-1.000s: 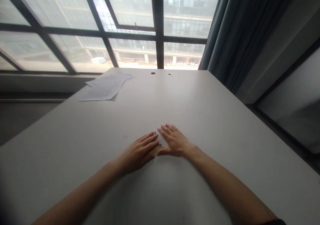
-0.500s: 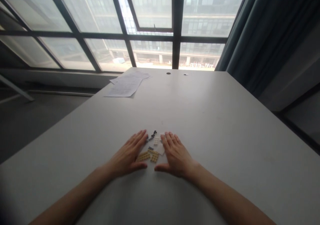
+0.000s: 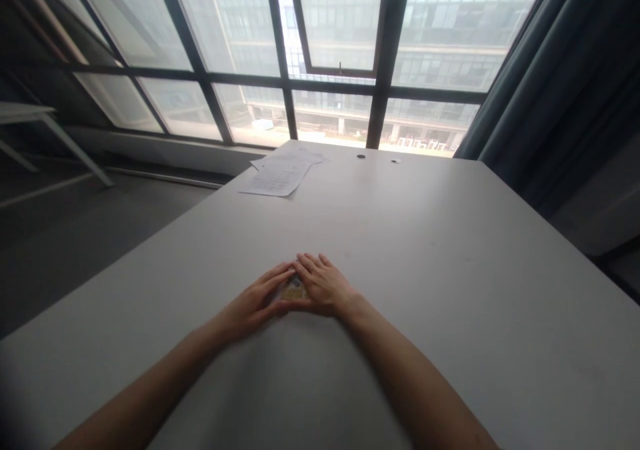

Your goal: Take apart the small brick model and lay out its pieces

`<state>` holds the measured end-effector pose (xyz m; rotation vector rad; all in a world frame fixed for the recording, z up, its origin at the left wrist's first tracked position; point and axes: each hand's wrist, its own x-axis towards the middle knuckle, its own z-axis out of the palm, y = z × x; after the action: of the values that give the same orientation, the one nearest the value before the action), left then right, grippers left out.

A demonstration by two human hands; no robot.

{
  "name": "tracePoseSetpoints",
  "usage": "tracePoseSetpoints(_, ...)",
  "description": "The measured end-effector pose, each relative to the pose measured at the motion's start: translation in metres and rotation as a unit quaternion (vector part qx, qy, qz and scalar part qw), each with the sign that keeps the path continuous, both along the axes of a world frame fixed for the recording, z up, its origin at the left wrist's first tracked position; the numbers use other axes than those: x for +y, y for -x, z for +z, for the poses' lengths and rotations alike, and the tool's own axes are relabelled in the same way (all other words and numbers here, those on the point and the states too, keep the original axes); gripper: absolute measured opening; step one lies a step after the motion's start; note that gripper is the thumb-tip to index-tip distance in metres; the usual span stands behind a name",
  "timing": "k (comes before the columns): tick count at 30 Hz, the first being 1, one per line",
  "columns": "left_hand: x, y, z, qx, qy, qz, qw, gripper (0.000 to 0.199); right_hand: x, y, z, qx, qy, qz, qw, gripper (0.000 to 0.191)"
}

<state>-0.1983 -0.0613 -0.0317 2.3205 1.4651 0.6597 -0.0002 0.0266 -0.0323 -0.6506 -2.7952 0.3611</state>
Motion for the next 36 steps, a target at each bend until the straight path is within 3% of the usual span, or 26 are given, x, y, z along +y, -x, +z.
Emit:
tracePoseSetpoints(4,-0.017,0.021,-0.001,0.008,-0.028,0.053,0.998,0.067,0.002,0.026,-0.002,0.087,0.025,0.002,0.996,0.083)
tracePoseSetpoints(7,-0.022,0.027,-0.01,0.074,-0.057,0.082,0.992,0.085,-0.007,0.02,-0.007,0.159,0.031,-0.108,0.981,0.073)
tracePoseSetpoints(10,-0.016,0.024,-0.019,0.142,-0.074,0.098,0.982,0.097,-0.023,-0.001,-0.012,0.104,0.024,-0.217,0.97,0.073)
tracePoseSetpoints(15,0.01,0.009,-0.017,0.174,-0.063,0.108,0.977,0.095,-0.036,-0.017,-0.013,-0.004,0.014,-0.188,0.982,0.056)
tracePoseSetpoints(21,0.032,0.002,-0.007,0.171,-0.036,0.072,0.982,0.072,-0.017,0.012,-0.01,0.0,0.002,-0.173,0.985,0.051)
tracePoseSetpoints(26,0.036,0.004,-0.011,0.154,-0.06,0.107,0.98,0.064,-0.007,0.026,-0.008,0.018,0.022,-0.17,0.985,0.046)
tracePoseSetpoints(30,0.035,0.002,-0.01,0.156,-0.082,0.142,0.974,0.057,0.004,0.026,-0.007,0.029,0.032,-0.204,0.978,0.05)
tracePoseSetpoints(36,0.03,-0.006,-0.008,0.177,-0.091,0.18,0.963,0.067,0.033,0.04,-0.003,0.022,0.069,-0.195,0.978,0.05)
